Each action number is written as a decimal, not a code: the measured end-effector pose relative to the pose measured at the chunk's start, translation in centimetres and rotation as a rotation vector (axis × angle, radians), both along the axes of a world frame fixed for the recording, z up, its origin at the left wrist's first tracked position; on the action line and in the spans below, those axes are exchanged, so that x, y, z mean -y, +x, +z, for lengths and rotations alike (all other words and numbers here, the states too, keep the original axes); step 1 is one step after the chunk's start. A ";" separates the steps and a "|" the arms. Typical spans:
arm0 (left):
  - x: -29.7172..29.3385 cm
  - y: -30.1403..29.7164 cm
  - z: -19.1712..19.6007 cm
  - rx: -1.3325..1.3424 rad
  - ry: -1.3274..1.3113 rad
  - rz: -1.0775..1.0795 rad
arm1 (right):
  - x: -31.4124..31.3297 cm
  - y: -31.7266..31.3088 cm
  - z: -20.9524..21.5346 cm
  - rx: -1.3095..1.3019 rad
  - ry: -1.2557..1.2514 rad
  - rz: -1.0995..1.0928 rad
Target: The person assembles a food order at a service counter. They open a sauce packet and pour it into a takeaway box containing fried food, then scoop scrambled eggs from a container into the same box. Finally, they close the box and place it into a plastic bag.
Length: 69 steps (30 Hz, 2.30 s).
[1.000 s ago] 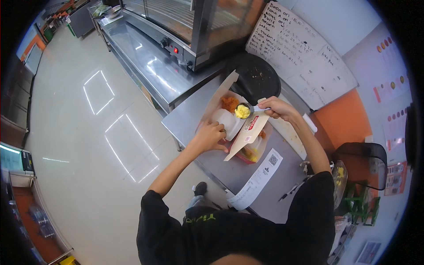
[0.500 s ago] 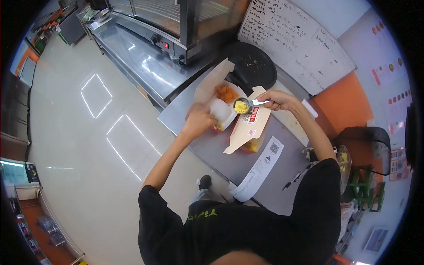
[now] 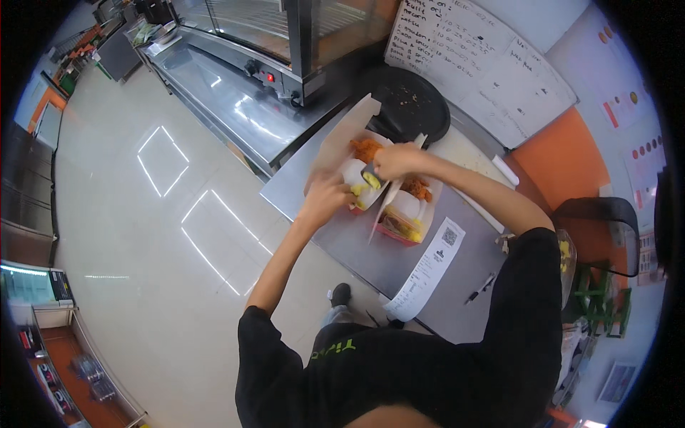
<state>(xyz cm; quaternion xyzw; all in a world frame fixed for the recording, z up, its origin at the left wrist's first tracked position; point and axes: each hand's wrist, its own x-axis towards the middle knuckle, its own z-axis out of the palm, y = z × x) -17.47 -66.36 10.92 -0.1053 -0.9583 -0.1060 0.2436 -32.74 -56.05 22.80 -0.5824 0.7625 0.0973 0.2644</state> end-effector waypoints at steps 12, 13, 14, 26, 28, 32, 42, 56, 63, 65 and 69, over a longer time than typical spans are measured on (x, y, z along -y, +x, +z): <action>0.6 -0.2 -0.5 0.056 0.023 -0.025 | -5.8 8.0 -4.9 -0.380 -0.261 0.090; 0.6 -0.1 -0.5 0.069 0.033 -0.025 | -6.1 8.2 -5.6 -0.402 -0.252 0.100; 0.7 0.0 -0.6 0.048 0.029 -0.022 | -6.3 8.2 -6.0 -0.425 -0.244 0.110; 0.7 0.4 -0.4 -0.035 0.066 -0.034 | -6.5 7.3 -3.7 -0.388 -0.423 0.007; 0.7 0.6 -0.1 -0.039 0.057 -0.025 | -5.2 7.1 -3.5 -0.357 -0.478 0.042; 0.7 0.4 -1.6 -0.196 0.085 0.001 | -2.8 6.3 -4.8 -0.357 -0.475 0.130; 0.2 1.6 -1.3 -0.193 0.109 0.125 | -6.8 6.4 -4.8 -0.444 -0.368 0.065; -4.9 10.1 -2.2 -0.321 0.534 0.414 | -10.2 8.3 -8.0 -0.518 -0.520 0.076; -7.2 14.9 -3.8 -0.257 0.620 0.554 | -10.4 6.2 -10.7 -0.101 -0.889 -0.309; -7.8 15.1 -3.6 -0.241 0.633 0.548 | -10.3 3.2 -11.6 0.328 -1.122 -0.489; -9.2 14.4 -3.8 -0.197 0.756 0.481 | -14.0 3.0 -5.3 1.523 -0.840 -1.092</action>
